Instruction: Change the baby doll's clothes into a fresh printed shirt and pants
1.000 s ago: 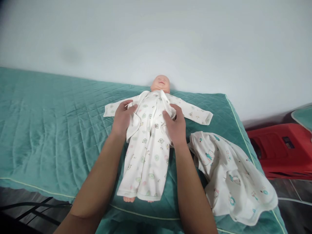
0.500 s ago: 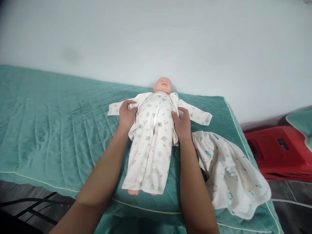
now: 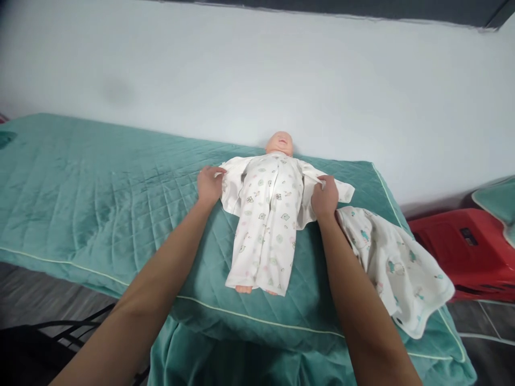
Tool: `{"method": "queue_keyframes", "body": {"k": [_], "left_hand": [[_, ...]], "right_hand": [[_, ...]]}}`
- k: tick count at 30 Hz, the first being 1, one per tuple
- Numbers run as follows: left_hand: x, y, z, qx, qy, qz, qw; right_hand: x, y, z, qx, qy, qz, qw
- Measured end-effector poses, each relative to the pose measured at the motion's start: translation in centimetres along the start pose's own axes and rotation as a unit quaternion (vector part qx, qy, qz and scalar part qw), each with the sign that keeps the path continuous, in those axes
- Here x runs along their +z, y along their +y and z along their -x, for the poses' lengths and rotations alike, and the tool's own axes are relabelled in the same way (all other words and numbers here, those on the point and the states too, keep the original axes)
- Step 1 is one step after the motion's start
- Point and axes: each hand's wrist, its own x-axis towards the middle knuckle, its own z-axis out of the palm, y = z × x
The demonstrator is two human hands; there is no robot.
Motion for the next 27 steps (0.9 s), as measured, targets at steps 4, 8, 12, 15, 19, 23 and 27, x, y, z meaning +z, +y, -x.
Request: {"method": "queue_keyframes", "body": {"k": [4,8,12,15,19,23,27], "left_hand": [[-1.2,-0.3,0.4,0.000,0.010,-0.069,0.998],[-0.7,1.8,0.9,0.111,0.033,-0.144,0.983],[0.9,3.6,0.6,0.201,-0.041,-0.169,0.964],[2.1,3.8,-0.2,0.223,-0.103,-0.185,0.952],[2.7,3.4,-1.4,0.202,-0.129,-0.183,0.953],[2.7,2.9,-2.0,0.192,-0.127,-0.188,0.955],[2.4,1.8,-2.4,0.150,-0.109,-0.192,0.964]], "right_hand": [[-0.5,0.7,-0.3,0.024,0.006,0.088,0.996],[-0.2,-1.4,0.9,-0.127,0.047,0.164,0.977],[1.0,-2.8,0.4,-0.267,-0.049,0.151,0.951],[2.2,-2.3,-1.5,-0.265,-0.095,0.136,0.950],[3.4,-1.3,-4.0,-0.240,-0.119,0.158,0.950],[4.1,-0.9,-6.3,-0.189,-0.150,0.153,0.958],[3.9,-0.2,-8.7,-0.103,-0.181,0.154,0.966]]}}
